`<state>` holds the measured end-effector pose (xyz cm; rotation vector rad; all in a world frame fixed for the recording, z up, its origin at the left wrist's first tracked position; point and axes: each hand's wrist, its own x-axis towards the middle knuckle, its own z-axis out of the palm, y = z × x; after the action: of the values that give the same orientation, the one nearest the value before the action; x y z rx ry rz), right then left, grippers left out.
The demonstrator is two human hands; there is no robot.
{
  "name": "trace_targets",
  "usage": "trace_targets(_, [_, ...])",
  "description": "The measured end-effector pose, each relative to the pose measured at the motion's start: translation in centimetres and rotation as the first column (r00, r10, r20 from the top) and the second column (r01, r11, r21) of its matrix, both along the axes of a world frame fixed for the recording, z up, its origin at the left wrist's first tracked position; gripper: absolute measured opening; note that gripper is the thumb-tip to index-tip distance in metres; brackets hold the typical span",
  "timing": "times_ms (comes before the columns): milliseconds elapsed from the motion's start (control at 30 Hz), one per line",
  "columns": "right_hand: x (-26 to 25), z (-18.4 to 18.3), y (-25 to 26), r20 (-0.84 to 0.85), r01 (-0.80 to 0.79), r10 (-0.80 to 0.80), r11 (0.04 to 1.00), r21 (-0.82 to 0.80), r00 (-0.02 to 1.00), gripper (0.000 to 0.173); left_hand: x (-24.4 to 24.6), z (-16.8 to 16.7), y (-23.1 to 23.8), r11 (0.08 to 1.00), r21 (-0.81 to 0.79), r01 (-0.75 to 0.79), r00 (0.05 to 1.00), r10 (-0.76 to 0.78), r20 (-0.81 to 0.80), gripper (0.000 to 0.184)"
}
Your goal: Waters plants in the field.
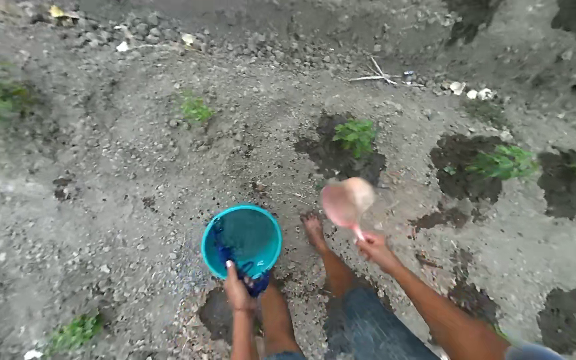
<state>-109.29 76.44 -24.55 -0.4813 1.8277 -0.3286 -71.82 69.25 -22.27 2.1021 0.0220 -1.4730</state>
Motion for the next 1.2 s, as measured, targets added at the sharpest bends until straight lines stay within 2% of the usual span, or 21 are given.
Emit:
trace_targets(33, [2.3,0.6,-1.2,0.035,-0.283,0.283,0.959,0.003,0.958,0.027,0.0,0.3,-0.4,0.999,-0.013,-0.030,0.999,0.030,-0.022,0.050])
trace_targets(67, [4.7,1.0,-2.8,0.069,-0.567,0.564,0.824,0.015,0.823,0.033,0.4,0.7,-0.7,0.999,-0.033,-0.043,0.998,0.041,-0.043,0.050])
trace_targets(100, [7.5,1.1,-4.8,0.078,-0.787,0.784,0.616,0.022,0.616,0.039,0.8,1.3,-1.0,0.997,-0.052,-0.055,0.997,0.052,-0.058,0.051])
trace_targets(133, [10.8,1.1,-6.8,0.059,-0.914,0.912,0.405,0.032,0.406,0.044,1.3,2.2,-1.2,0.996,-0.072,-0.056,0.996,0.051,-0.073,0.051])
trace_targets(167, [14.2,0.8,-8.7,0.022,-0.969,0.969,0.245,0.037,0.245,0.049,1.9,3.4,-1.5,0.995,-0.095,-0.043,0.996,0.034,-0.087,0.049])
trace_targets(233, [20.7,-0.6,-11.7,-0.045,-0.997,0.997,0.067,0.049,0.064,0.049,3.2,6.1,-1.7,0.988,-0.151,0.024,0.993,-0.041,-0.107,0.042])
trace_targets(300, [26.3,-1.4,-14.3,-0.058,-0.995,0.998,-0.031,0.095,-0.037,0.046,4.3,8.5,-1.8,0.973,-0.209,0.098,0.988,-0.120,-0.100,0.035])
trace_targets(367, [30.0,-2.2,-15.4,-0.060,-0.979,0.994,-0.078,0.190,-0.090,0.043,6.1,10.1,-2.2,0.950,-0.256,0.179,0.977,-0.203,-0.070,0.038])
trace_targets(400, [31.1,-2.6,-15.5,-0.028,-0.970,0.997,-0.069,0.233,-0.078,0.042,7.0,10.7,-2.6,0.939,-0.276,0.204,0.971,-0.230,-0.066,0.042])
trace_targets(467, [32.3,-3.3,-15.6,0.084,-0.969,0.996,-0.006,0.249,0.015,0.039,8.6,11.3,-3.7,0.918,-0.319,0.235,0.960,-0.271,-0.074,0.043])
trace_targets(500, [32.5,-3.7,-15.9,0.144,-0.973,0.983,0.080,0.219,0.113,0.039,9.1,11.3,-4.3,0.910,-0.342,0.236,0.958,-0.277,-0.076,0.043])
trace_targets(567, [32.9,-4.4,-17.3,0.269,-0.938,0.900,0.314,0.148,0.344,0.034,9.9,11.0,-5.6,0.896,-0.369,0.247,0.955,-0.290,-0.065,0.045])
trace_targets(633, [33.3,-5.0,-19.1,0.430,-0.825,0.715,0.544,0.153,0.551,0.021,10.8,10.5,-6.9,0.892,-0.350,0.288,0.948,-0.316,-0.027,0.048])
trace_targets(667, [33.5,-5.6,-20.2,0.535,-0.755,0.580,0.628,0.187,0.615,0.013,11.3,10.1,-7.5,0.891,-0.329,0.312,0.944,-0.329,0.005,0.051])
trace_targets(700, [33.4,-6.4,-21.0,0.635,-0.705,0.448,0.673,0.224,0.630,0.007,12.0,9.7,-8.1,0.893,-0.307,0.328,0.942,-0.332,0.038,0.053])
trace_targets(733, [33.3,-7.3,-21.5,0.721,-0.686,0.346,0.687,0.242,0.601,0.008,12.8,9.2,-8.4,0.899,-0.283,0.333,0.942,-0.330,0.062,0.054])
trace_targets(833, [32.6,-9.9,-23.5,0.872,-0.697,0.226,0.697,0.167,0.434,0.022,15.7,6.7,-9.9,0.934,-0.226,0.275,0.961,-0.264,0.077,0.052])
trace_targets(1000, [31.1,-8.0,-26.5,0.935,-0.684,0.242,0.730,0.001,0.259,0.008,21.6,2.2,-10.8,0.975,-0.214,0.052,0.997,-0.039,0.064,0.055])
trace_targets(1033, [30.6,-7.5,-27.2,0.939,-0.670,0.249,0.742,-0.028,0.237,0.012,22.3,1.4,-11.0,0.977,-0.215,0.003,0.998,0.010,0.059,0.055])
trace_targets(1100, [29.0,-6.4,-28.3,0.939,-0.629,0.258,0.775,-0.061,0.227,0.025,23.2,0.4,-11.6,0.980,-0.194,-0.052,0.996,0.066,0.068,0.055])
trace_targets(1200, [26.2,-5.4,-29.7,0.924,-0.531,0.253,0.845,-0.067,0.287,0.026,24.2,-0.7,-12.9,0.989,-0.116,-0.089,0.989,0.101,0.106,0.052])
